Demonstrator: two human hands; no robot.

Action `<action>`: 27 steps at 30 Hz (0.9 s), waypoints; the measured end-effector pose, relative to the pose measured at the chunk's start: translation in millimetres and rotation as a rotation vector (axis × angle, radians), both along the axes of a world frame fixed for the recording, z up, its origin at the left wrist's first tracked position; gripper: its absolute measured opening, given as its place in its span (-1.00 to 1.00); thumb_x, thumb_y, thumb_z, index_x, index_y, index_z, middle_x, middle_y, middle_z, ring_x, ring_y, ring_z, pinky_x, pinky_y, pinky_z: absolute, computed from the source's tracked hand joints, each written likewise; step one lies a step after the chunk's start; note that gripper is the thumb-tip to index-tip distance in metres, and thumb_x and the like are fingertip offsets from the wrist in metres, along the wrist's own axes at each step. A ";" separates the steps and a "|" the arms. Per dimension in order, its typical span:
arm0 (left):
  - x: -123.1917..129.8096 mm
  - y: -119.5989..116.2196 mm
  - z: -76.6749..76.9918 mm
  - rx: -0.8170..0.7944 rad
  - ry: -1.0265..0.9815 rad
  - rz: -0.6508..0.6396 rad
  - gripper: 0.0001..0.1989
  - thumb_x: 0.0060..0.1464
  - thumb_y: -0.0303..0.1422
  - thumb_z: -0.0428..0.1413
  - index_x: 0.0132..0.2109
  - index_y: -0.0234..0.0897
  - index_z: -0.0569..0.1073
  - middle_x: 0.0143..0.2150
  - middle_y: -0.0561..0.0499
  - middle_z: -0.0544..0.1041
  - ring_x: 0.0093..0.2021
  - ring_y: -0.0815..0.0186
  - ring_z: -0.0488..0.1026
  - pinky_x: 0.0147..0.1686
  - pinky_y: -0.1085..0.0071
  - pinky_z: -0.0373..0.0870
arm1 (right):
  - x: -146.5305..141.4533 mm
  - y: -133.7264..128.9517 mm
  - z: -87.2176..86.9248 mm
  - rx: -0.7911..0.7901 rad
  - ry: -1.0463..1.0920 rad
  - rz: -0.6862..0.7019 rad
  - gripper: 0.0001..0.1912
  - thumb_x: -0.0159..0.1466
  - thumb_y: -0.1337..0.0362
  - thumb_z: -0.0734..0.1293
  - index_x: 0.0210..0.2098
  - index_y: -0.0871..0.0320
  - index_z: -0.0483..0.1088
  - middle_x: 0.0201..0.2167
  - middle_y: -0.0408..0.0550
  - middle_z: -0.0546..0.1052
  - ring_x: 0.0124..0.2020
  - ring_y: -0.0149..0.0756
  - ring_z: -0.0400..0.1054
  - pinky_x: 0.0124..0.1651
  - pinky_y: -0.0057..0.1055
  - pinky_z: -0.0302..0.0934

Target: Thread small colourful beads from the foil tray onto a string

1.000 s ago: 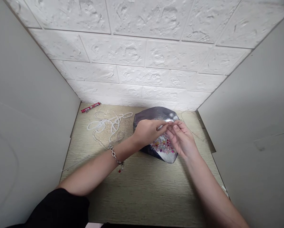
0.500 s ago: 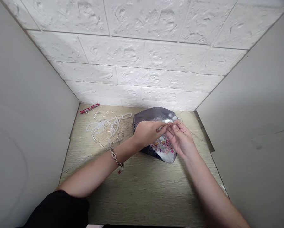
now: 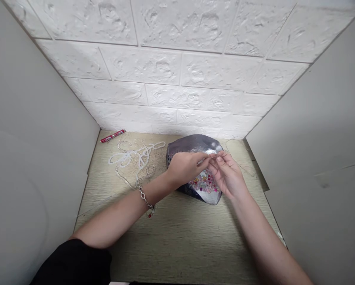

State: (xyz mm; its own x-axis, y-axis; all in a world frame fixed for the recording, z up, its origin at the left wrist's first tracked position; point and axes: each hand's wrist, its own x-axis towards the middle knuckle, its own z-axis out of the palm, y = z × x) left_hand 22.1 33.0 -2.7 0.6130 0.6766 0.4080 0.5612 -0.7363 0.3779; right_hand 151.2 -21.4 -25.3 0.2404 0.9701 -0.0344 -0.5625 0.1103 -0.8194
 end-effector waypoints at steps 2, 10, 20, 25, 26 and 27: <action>0.0 0.1 -0.6 0.011 -0.002 -0.002 -0.72 0.04 -0.24 -0.08 -0.24 -0.19 0.48 -0.50 0.03 0.52 -0.51 0.42 0.39 -0.54 0.52 0.12 | 0.0 0.0 -0.2 0.004 0.011 0.004 -0.86 0.05 0.34 0.32 -0.41 0.12 0.24 -0.40 -0.20 0.42 -0.32 -0.53 0.34 -0.17 -0.55 0.25; 0.6 0.0 -0.5 0.051 -0.003 0.025 -0.74 0.02 -0.24 -0.05 -0.22 -0.12 0.48 -0.53 0.07 0.51 -0.54 0.41 0.40 -0.58 0.52 0.11 | 0.0 0.4 -2.1 0.012 0.019 0.008 -0.87 0.04 0.34 0.33 -0.42 0.14 0.26 -0.39 -0.19 0.43 -0.32 -0.53 0.35 -0.19 -0.57 0.26; 0.5 0.0 -1.5 0.008 0.029 0.020 -0.71 0.05 -0.23 -0.09 -0.21 -0.16 0.48 -0.43 0.00 0.54 -0.49 0.38 0.44 -0.55 0.51 0.19 | -1.1 1.1 -3.9 -0.011 0.007 0.005 -0.85 0.01 0.34 0.35 -0.43 0.14 0.28 -0.41 -0.21 0.42 -0.35 -0.55 0.33 -0.22 -0.60 0.26; 0.5 -0.7 0.4 -0.013 0.034 0.021 -0.71 0.05 -0.23 -0.09 -0.20 -0.15 0.47 -0.42 -0.01 0.55 -0.46 0.34 0.46 -0.54 0.49 0.19 | -0.7 1.5 -4.9 -0.018 -0.004 0.008 -0.84 -0.01 0.34 0.36 -0.43 0.14 0.28 -0.42 -0.22 0.41 -0.35 -0.56 0.33 -0.21 -0.62 0.26; 0.5 -0.8 0.6 -0.017 0.036 0.023 -0.71 0.04 -0.23 -0.09 -0.20 -0.15 0.48 -0.42 -0.01 0.55 -0.46 0.34 0.46 -0.54 0.49 0.19 | -0.6 1.5 -5.1 -0.020 -0.007 0.007 -0.83 -0.01 0.34 0.37 -0.43 0.14 0.29 -0.42 -0.22 0.41 -0.35 -0.57 0.33 -0.21 -0.62 0.26; 0.5 -1.0 0.7 -0.022 0.038 0.023 -0.72 0.04 -0.23 -0.08 -0.21 -0.15 0.48 -0.42 -0.01 0.55 -0.47 0.34 0.46 -0.54 0.49 0.19 | -0.6 1.6 -5.2 -0.022 -0.010 0.005 -0.83 -0.02 0.34 0.37 -0.43 0.14 0.29 -0.42 -0.22 0.41 -0.35 -0.57 0.33 -0.21 -0.62 0.26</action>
State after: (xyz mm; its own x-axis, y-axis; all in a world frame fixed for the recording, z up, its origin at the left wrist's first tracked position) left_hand 22.6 32.0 -2.0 0.6117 0.6995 0.3695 0.5924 -0.7146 0.3719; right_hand 150.5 -19.8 -30.5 0.2361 0.9703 -0.0536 -0.5544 0.0892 -0.8275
